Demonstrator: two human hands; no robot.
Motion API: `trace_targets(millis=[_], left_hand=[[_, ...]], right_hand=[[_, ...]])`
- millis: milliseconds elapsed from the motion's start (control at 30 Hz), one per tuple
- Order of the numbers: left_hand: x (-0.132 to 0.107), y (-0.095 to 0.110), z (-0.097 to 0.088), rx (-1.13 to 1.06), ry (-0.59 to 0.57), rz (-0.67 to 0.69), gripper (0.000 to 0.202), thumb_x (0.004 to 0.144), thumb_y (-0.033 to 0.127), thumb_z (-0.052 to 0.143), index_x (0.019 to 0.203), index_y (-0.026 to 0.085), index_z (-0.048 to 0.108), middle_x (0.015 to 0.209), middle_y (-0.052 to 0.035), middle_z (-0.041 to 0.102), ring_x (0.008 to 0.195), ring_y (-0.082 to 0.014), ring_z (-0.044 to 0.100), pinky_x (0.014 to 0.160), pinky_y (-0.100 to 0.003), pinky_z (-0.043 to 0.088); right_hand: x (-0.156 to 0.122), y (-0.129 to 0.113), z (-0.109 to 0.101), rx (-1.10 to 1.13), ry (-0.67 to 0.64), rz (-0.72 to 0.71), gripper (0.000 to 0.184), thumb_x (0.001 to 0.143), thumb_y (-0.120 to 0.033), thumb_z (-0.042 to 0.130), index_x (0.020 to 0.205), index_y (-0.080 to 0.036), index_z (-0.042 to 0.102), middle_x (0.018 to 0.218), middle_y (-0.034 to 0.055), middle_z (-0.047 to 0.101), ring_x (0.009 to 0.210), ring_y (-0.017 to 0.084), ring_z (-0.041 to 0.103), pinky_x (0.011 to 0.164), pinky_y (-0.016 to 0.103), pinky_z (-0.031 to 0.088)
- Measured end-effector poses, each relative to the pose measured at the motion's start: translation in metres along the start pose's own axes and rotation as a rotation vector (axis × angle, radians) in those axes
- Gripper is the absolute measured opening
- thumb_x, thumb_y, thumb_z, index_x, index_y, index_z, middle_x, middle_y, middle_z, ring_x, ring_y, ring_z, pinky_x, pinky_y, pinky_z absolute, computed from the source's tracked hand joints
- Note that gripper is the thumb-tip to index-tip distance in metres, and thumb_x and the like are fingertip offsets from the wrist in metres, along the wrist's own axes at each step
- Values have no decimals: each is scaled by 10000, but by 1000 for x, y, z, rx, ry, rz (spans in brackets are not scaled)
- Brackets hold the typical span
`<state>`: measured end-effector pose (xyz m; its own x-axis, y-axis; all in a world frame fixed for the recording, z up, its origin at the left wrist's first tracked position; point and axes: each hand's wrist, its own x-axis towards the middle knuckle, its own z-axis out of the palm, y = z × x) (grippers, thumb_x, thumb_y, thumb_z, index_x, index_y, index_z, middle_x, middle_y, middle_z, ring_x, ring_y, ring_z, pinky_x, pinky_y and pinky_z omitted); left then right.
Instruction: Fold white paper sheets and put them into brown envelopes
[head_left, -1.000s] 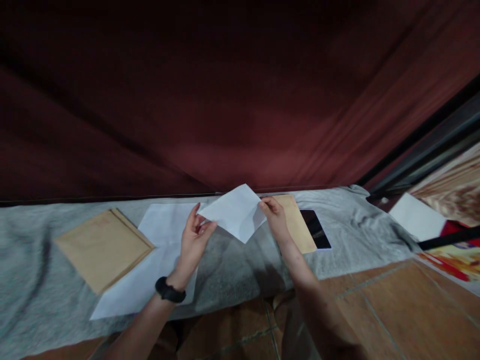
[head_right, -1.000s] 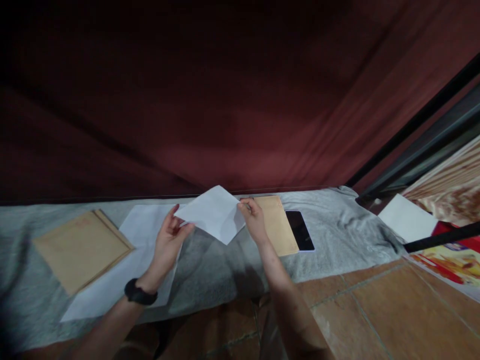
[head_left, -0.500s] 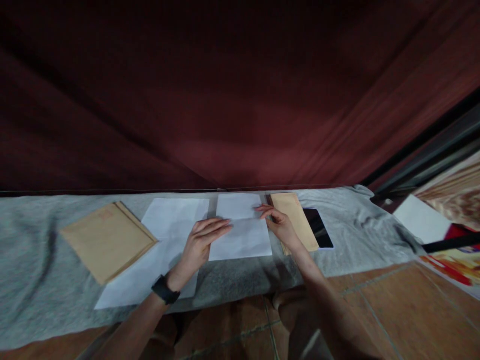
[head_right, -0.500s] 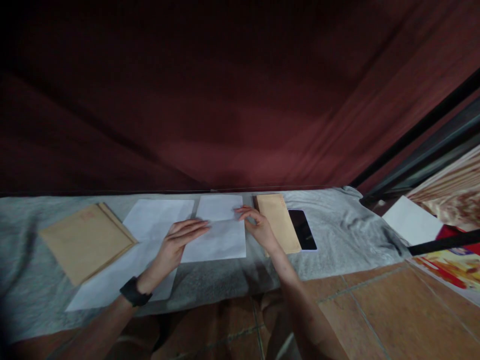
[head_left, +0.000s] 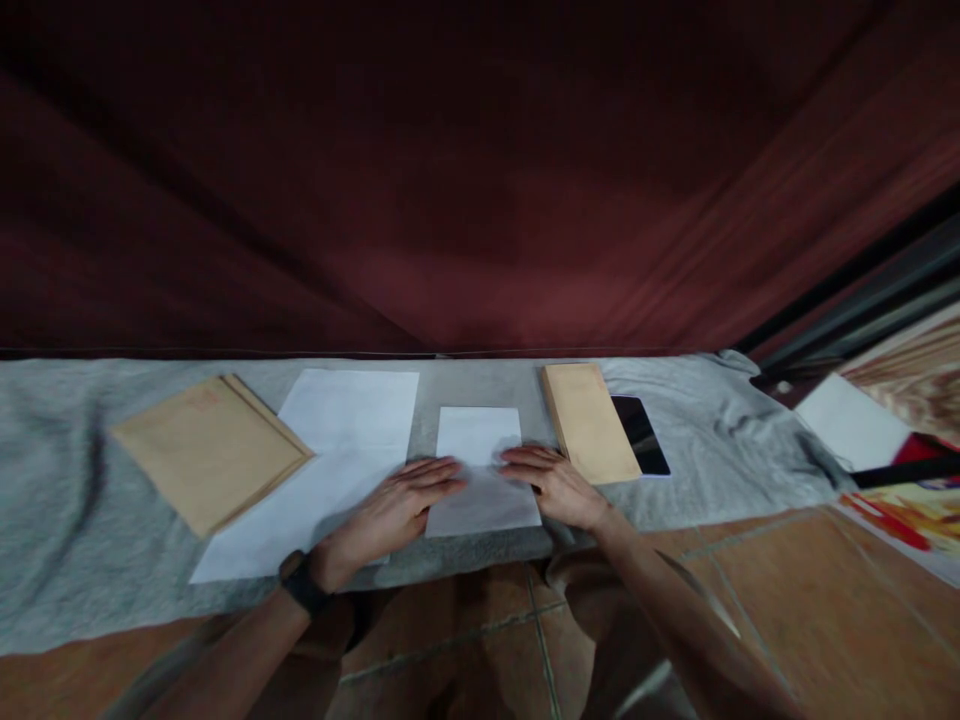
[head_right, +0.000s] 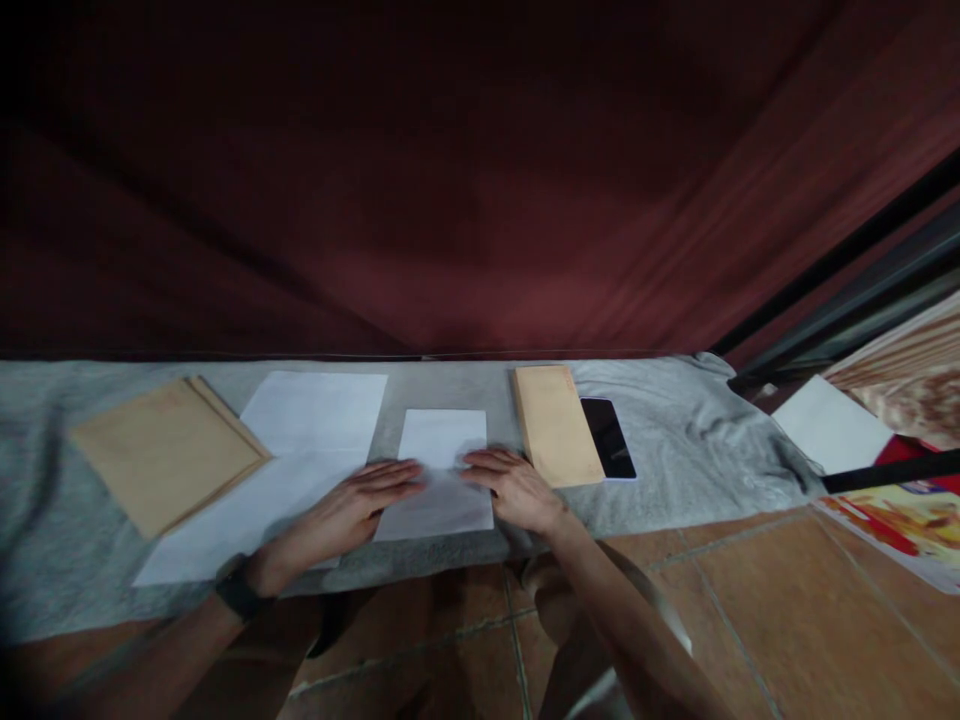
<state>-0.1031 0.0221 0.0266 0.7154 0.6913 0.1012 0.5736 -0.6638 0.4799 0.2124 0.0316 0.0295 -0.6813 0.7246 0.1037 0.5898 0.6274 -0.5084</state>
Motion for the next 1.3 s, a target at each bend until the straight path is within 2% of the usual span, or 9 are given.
trace_targets(millis=[167, 267, 300, 367, 467, 567, 700, 1000, 1300], left_hand=[[-2, 3, -13, -205, -56, 1, 514, 783, 180, 771, 1248, 385, 700, 1465, -4, 585, 1436, -239, 458, 1206, -449, 359], [1, -3, -9, -325, 26, -69, 274, 855, 309, 723, 1124, 338, 769, 1331, -32, 691, 1336, -252, 569, 1155, -436, 420], [2, -5, -6, -363, 63, -117, 206, 892, 336, 673, 1061, 309, 789, 1258, -40, 731, 1266, -251, 624, 1105, -417, 466], [7, -8, -1, -439, 132, -232, 244, 932, 394, 595, 941, 255, 796, 1088, -48, 785, 1061, -237, 715, 937, -359, 556], [15, -7, 6, -479, 257, -381, 305, 927, 452, 558, 899, 222, 757, 895, -29, 782, 808, -202, 716, 714, -288, 548], [25, -2, 8, -316, 363, -463, 319, 931, 462, 526, 860, 206, 704, 822, -35, 748, 760, -199, 679, 702, -291, 497], [36, 4, 6, 24, 356, -515, 300, 957, 387, 478, 749, 213, 606, 765, -48, 704, 766, -216, 647, 804, -344, 441], [50, 13, 1, 221, 258, -642, 214, 940, 312, 518, 764, 220, 597, 845, -63, 711, 877, -254, 661, 814, -364, 411], [62, 13, -1, 264, 214, -744, 247, 962, 330, 482, 836, 209, 656, 930, -79, 721, 876, -223, 674, 764, -306, 452]], right_hand=[[-8, -8, -8, 71, -71, 6, 540, 814, -28, 588, 1264, -302, 707, 1465, 27, 590, 1367, 206, 530, 1203, 438, 353], [-8, -9, -8, 155, -26, 85, 328, 929, -196, 607, 1211, -304, 736, 1374, 18, 664, 1318, 213, 573, 1160, 413, 410], [-7, -9, -7, 192, 3, 126, 292, 964, -260, 587, 1215, -298, 733, 1341, 20, 685, 1296, 216, 591, 1135, 403, 436], [-3, -8, -2, 259, 64, 229, 308, 1008, -353, 533, 1240, -268, 716, 1303, 41, 706, 1235, 229, 635, 1071, 390, 488], [5, -6, 6, 252, 131, 401, 351, 1030, -387, 476, 1189, -189, 719, 1241, 97, 724, 1113, 249, 694, 966, 367, 535], [16, -7, 11, 133, 159, 572, 338, 1034, -365, 461, 1085, -149, 716, 1111, 127, 752, 1023, 252, 717, 880, 329, 532], [32, -9, 10, 6, 106, 740, 304, 1035, -382, 469, 1136, -171, 663, 997, 102, 769, 944, 239, 732, 781, 291, 504], [49, -16, 9, -131, 32, 878, 441, 999, -383, 493, 1406, -216, 475, 1052, 97, 763, 975, 287, 741, 781, 349, 521], [56, -27, 7, -201, 67, 892, 509, 1033, -371, 430, 1500, -180, 365, 1092, 144, 756, 997, 292, 743, 813, 369, 537]])
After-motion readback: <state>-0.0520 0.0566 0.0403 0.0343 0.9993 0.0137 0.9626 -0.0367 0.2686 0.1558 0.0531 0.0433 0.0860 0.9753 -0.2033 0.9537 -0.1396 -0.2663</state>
